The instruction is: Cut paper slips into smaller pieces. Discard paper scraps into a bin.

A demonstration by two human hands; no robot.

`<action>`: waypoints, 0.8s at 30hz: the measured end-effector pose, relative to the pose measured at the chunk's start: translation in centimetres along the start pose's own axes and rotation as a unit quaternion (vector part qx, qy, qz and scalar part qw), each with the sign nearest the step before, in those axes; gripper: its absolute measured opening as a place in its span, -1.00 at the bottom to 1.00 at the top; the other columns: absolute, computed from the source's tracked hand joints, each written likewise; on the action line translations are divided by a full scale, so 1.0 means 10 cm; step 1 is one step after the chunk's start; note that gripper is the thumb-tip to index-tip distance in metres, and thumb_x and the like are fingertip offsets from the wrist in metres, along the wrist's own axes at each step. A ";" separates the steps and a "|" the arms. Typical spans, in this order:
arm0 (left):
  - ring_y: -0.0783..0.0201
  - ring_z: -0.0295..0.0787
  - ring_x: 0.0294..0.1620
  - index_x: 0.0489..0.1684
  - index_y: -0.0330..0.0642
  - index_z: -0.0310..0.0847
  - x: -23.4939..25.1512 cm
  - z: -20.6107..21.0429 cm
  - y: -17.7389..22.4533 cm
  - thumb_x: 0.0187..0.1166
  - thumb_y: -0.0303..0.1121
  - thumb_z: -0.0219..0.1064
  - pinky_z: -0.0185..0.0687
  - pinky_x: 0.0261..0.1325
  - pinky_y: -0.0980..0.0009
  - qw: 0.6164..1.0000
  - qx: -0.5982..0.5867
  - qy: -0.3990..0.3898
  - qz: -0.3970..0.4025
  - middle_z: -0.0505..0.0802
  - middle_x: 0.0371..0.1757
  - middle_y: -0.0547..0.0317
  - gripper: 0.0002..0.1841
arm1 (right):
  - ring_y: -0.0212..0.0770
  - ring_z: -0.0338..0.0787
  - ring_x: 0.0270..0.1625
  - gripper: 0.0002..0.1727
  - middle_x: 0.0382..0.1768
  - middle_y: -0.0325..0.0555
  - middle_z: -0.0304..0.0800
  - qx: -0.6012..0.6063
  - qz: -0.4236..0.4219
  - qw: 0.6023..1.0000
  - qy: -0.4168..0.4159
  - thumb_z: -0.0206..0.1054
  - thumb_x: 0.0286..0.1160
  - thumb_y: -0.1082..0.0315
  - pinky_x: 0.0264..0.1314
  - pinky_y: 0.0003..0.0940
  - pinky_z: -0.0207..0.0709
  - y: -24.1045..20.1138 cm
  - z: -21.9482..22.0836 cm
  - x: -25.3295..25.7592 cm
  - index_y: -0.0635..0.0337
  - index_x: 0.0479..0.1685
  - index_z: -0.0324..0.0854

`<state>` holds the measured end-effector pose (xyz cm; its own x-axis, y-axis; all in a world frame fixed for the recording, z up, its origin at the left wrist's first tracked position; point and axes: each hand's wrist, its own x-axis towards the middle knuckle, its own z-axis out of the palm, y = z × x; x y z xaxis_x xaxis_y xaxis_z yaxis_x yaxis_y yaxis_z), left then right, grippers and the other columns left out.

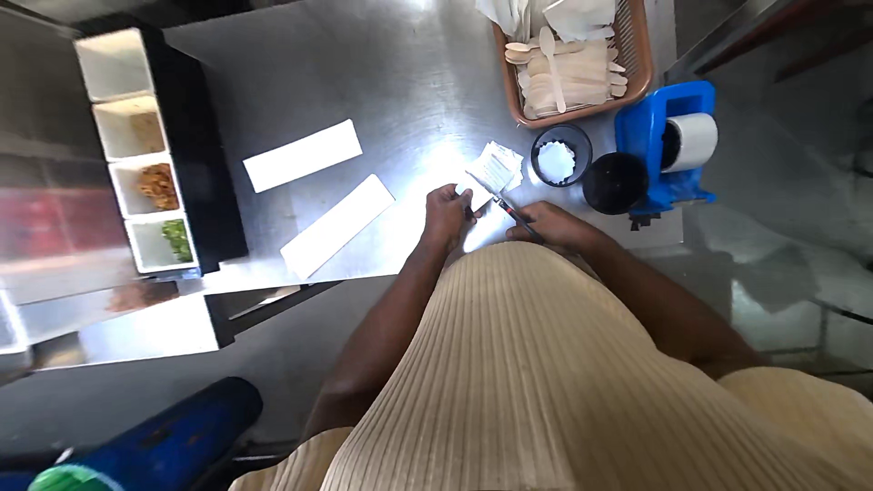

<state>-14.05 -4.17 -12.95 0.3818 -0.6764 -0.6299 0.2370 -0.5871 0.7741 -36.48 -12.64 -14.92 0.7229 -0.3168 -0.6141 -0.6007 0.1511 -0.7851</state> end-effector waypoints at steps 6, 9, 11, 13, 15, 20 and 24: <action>0.24 0.75 -0.59 -0.26 -0.33 0.57 -0.07 -0.04 0.02 0.75 -0.40 0.27 0.79 -0.50 0.33 1.000 -0.013 0.005 -0.023 0.72 -0.54 0.08 -0.82 | -0.24 0.59 -0.54 -0.51 -0.58 -0.14 0.63 -0.001 0.005 1.000 -0.011 0.54 0.40 -0.14 -0.43 -0.20 0.50 0.01 0.03 -0.04 0.18 -0.35 0.69; 0.24 0.77 -0.53 -0.09 -0.34 0.62 -0.21 -0.30 -0.03 0.77 -0.37 0.25 0.80 -0.44 0.31 0.999 -0.013 0.035 -0.023 0.79 -0.43 0.05 -0.83 | -0.22 0.60 -0.46 -0.52 -0.51 -0.12 0.63 -0.046 -0.009 0.998 -0.028 0.44 0.53 -0.12 -0.34 -0.14 0.52 0.03 0.04 -0.12 0.18 -0.31 0.68; 0.22 0.79 -0.47 0.01 -0.33 0.63 -0.39 -0.62 -0.14 0.78 -0.34 0.22 0.82 -0.38 0.27 0.998 -0.002 0.058 -0.017 0.81 -0.35 0.03 -0.80 | -0.21 0.63 -0.41 -0.52 -0.46 -0.12 0.65 -0.056 -0.011 0.998 -0.026 0.40 0.55 -0.14 -0.28 -0.12 0.56 0.02 0.03 -0.18 0.17 -0.24 0.68; 0.19 0.81 -0.44 0.01 -0.34 0.63 -0.63 -1.04 -0.37 0.79 -0.35 0.22 0.85 -0.31 0.20 0.995 0.003 0.104 -0.006 0.82 -0.33 0.01 -0.80 | -0.21 0.62 -0.42 -0.51 -0.46 -0.12 0.64 -0.055 -0.011 0.998 -0.021 0.41 0.54 -0.15 -0.30 -0.12 0.56 0.00 0.03 -0.25 0.17 -0.21 0.67; 0.17 0.84 -0.44 0.02 -0.37 0.63 -0.96 -1.53 -0.70 0.79 -0.35 0.21 0.88 -0.28 0.15 0.979 -0.007 0.203 -0.014 0.84 -0.33 -0.02 -0.79 | -0.18 0.66 -0.36 -0.58 -0.39 -0.09 0.67 -0.059 0.000 0.998 -0.029 0.43 0.56 -0.06 -0.24 -0.09 0.60 -0.07 0.06 -0.32 0.16 -0.10 0.66; 0.03 0.90 -0.22 0.31 -0.41 0.55 -2.27 -2.71 -1.92 0.83 -0.27 0.18 0.86 -0.09 0.05 0.829 -0.104 0.525 -0.160 0.85 -0.04 -0.25 -0.65 | -0.34 0.72 -0.18 -0.46 -0.21 -0.22 0.74 -0.041 -0.035 0.997 -0.062 0.38 0.49 -0.05 -0.06 -0.27 0.68 -0.21 0.44 -0.23 0.21 0.23 0.61; -0.05 0.79 -0.05 0.49 -0.35 0.47 -3.78 -2.64 -2.98 0.72 -0.35 0.20 0.76 0.06 -0.03 0.599 -0.315 0.702 -0.222 0.74 0.19 -0.30 -0.58 | -0.54 0.67 -0.35 -0.56 -0.41 -0.37 0.65 0.045 -0.051 0.985 -0.156 0.31 0.47 0.06 -0.19 -0.55 0.64 -0.60 0.94 -0.16 0.29 0.01 0.48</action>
<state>-11.97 50.57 -10.52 0.4263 0.7841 -0.4510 0.7154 0.0128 0.6986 -30.82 -4.21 -9.96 0.8563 -0.0328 -0.5155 -0.4968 0.2206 -0.8393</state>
